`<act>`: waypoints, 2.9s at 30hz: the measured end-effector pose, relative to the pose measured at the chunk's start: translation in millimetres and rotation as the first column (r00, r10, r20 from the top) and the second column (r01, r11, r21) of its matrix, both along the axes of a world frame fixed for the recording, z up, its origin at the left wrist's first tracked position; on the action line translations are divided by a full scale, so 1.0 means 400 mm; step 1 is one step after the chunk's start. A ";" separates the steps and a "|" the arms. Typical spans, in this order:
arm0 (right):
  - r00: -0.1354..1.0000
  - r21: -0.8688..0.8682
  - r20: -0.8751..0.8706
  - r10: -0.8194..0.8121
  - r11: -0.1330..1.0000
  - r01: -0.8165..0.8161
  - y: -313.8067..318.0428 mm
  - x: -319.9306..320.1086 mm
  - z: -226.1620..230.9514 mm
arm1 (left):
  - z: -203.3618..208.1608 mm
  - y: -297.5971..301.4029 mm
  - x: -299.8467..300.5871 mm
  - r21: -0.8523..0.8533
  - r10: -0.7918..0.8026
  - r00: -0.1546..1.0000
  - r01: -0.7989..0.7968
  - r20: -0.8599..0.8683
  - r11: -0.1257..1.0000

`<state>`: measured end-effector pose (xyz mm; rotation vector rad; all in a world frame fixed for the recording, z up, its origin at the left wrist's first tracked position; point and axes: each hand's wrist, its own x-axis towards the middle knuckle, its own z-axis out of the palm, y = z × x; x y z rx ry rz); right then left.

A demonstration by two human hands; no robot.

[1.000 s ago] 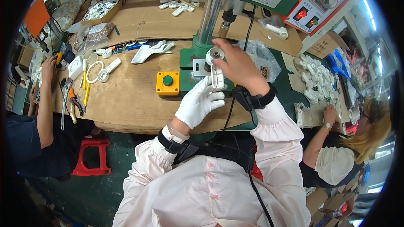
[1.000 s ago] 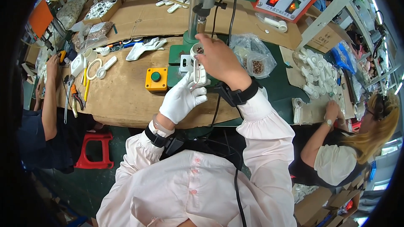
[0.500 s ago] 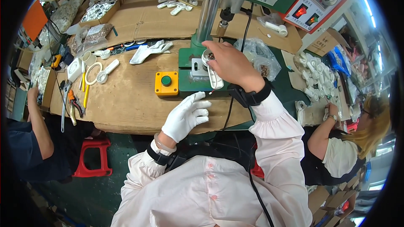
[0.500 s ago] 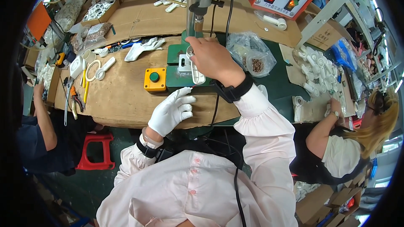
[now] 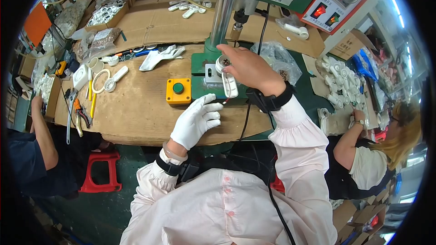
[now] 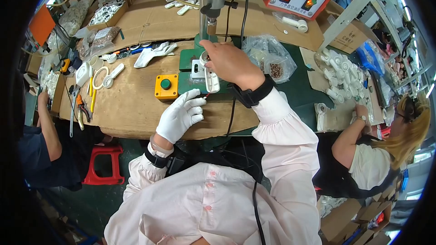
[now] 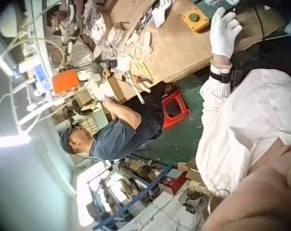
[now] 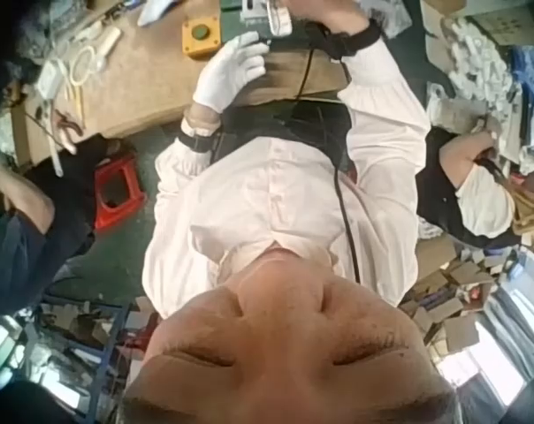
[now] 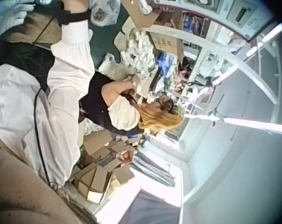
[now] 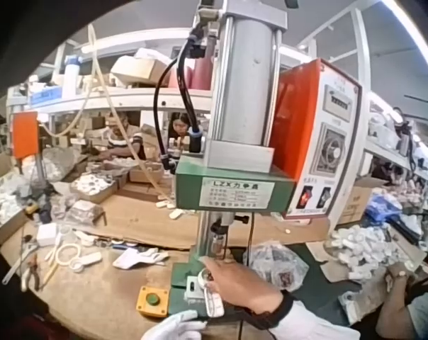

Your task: The person assembles a fan component by hand, inserting a motor and wires into a plastic housing. They then place the assembly into a press machine, activate it by pressing two buttons, and remove the completed part.

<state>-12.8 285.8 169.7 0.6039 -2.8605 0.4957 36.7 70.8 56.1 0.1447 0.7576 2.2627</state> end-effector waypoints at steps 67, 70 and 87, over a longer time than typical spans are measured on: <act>0.953 -0.678 -0.001 -0.303 0.700 0.222 0.087 0.135 -0.021 | -0.078 -0.150 -0.052 -0.363 0.366 0.443 -0.892 -0.818 0.269; 0.958 -0.692 0.047 -0.284 0.683 0.236 0.058 0.122 -0.030 | -0.086 -0.149 -0.054 -0.355 0.390 0.441 -0.893 -0.808 0.275; 0.905 -0.321 -0.355 -0.232 0.940 0.115 -0.026 0.008 -0.073 | -0.093 -0.159 -0.058 -0.380 0.298 0.426 -0.903 -0.854 0.202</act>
